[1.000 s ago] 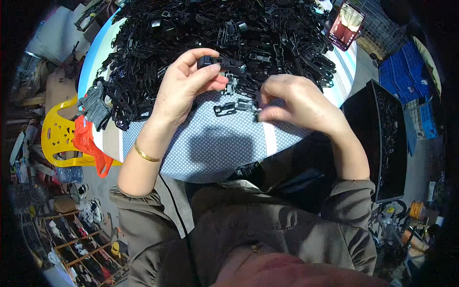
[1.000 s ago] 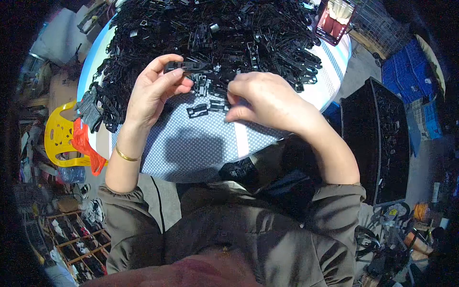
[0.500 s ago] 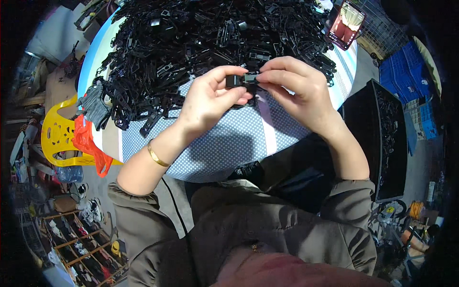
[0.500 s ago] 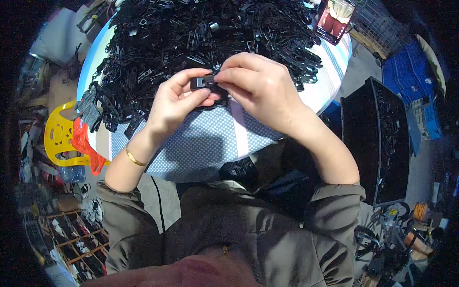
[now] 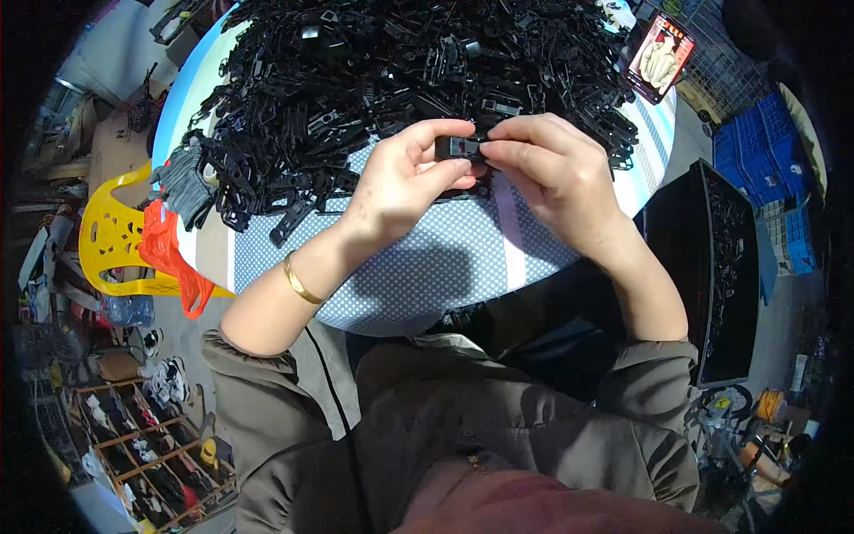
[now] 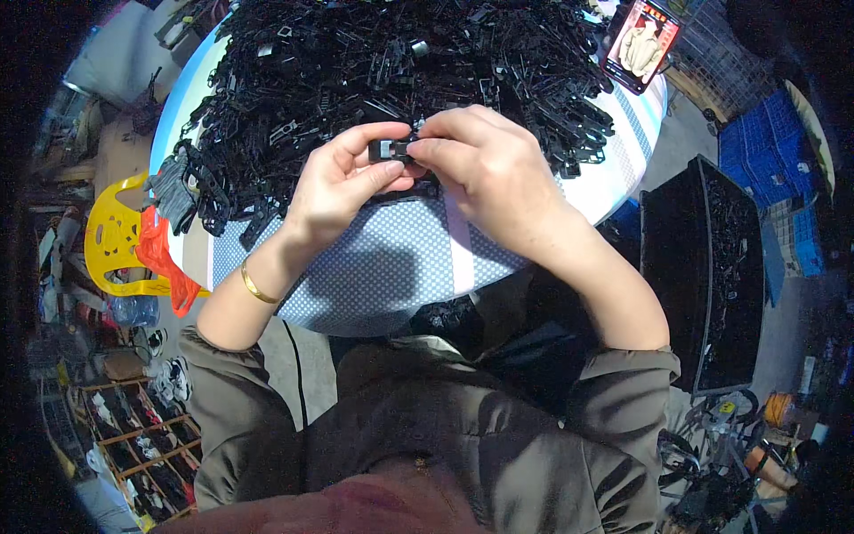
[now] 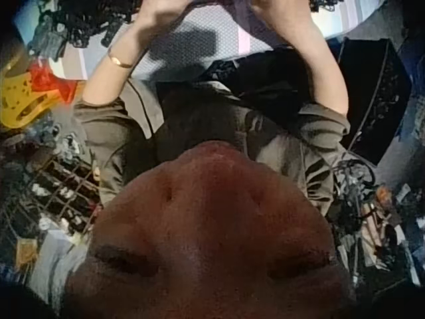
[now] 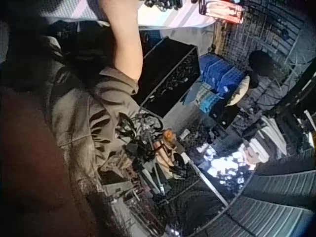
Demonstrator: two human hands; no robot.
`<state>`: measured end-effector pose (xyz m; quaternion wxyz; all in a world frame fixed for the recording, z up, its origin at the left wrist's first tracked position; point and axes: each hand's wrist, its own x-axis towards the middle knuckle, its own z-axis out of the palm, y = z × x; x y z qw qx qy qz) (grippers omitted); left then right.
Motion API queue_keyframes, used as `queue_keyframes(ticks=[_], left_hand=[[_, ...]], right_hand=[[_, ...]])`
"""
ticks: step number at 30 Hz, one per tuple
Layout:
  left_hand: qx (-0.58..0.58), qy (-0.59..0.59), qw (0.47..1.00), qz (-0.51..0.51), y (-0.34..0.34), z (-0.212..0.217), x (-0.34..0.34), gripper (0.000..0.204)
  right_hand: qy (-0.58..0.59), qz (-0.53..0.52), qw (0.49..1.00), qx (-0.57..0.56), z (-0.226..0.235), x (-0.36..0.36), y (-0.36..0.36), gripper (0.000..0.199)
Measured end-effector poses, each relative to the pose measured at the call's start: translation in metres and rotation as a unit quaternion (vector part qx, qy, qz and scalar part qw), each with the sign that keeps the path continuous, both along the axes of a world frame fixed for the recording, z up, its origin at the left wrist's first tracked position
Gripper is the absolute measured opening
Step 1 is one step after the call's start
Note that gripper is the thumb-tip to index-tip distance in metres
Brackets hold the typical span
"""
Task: Manually assemble and inspect small black plastic cable connectors at a factory workstation.
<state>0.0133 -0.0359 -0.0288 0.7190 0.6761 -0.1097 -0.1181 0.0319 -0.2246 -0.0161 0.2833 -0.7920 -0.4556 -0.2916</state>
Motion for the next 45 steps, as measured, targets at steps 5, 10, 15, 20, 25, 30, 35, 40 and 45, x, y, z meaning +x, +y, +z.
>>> queue_keyframes(ticks=[5, 10, 15, 20, 25, 30, 35, 40, 45], left_hand=[[-0.093, 0.045, 0.993, -0.050, 0.003, -0.006, 0.003, 0.039], [-0.212, 0.075, 0.973, -0.058, 0.006, 0.000, 0.004, 0.043], [-0.196, 0.044, 0.975, -0.091, 0.006, -0.002, 0.010, 0.045], [-0.067, 0.013, 0.995, -0.076, 0.002, -0.004, 0.006, 0.045], [-0.029, -0.013, 0.996, -0.087, 0.006, -0.005, 0.006, 0.044], [-0.021, -0.006, 0.998, -0.064, 0.007, -0.004, 0.006, 0.045], [-0.111, 0.011, 0.994, -0.018, 0.008, -0.004, 0.011, 0.042], [-0.140, 0.020, 0.989, 0.039, 0.014, 0.002, 0.007, 0.038], [-0.112, 0.010, 0.994, 0.007, 0.008, -0.002, 0.007, 0.036]], right_hand=[[-0.054, -0.019, 0.998, -0.015, -0.007, -0.004, 0.005, 0.032], [-0.111, -0.037, 0.993, -0.032, -0.010, 0.000, 0.009, 0.025], [0.159, 0.028, 0.981, 0.109, -0.001, 0.028, -0.001, 0.021], [0.063, -0.301, 0.951, 0.022, 0.022, 0.124, -0.012, 0.023], [0.100, -0.385, 0.916, -0.055, 0.040, 0.144, 0.019, 0.024], [0.182, -0.317, 0.929, -0.052, 0.044, 0.141, 0.025, 0.025], [0.059, -0.156, 0.983, 0.071, 0.024, 0.117, 0.004, 0.031], [0.070, -0.004, 0.997, -0.025, 0.028, 0.027, 0.004, 0.036], [0.058, -0.019, 0.997, -0.048, 0.016, 0.006, -0.001, 0.038]])
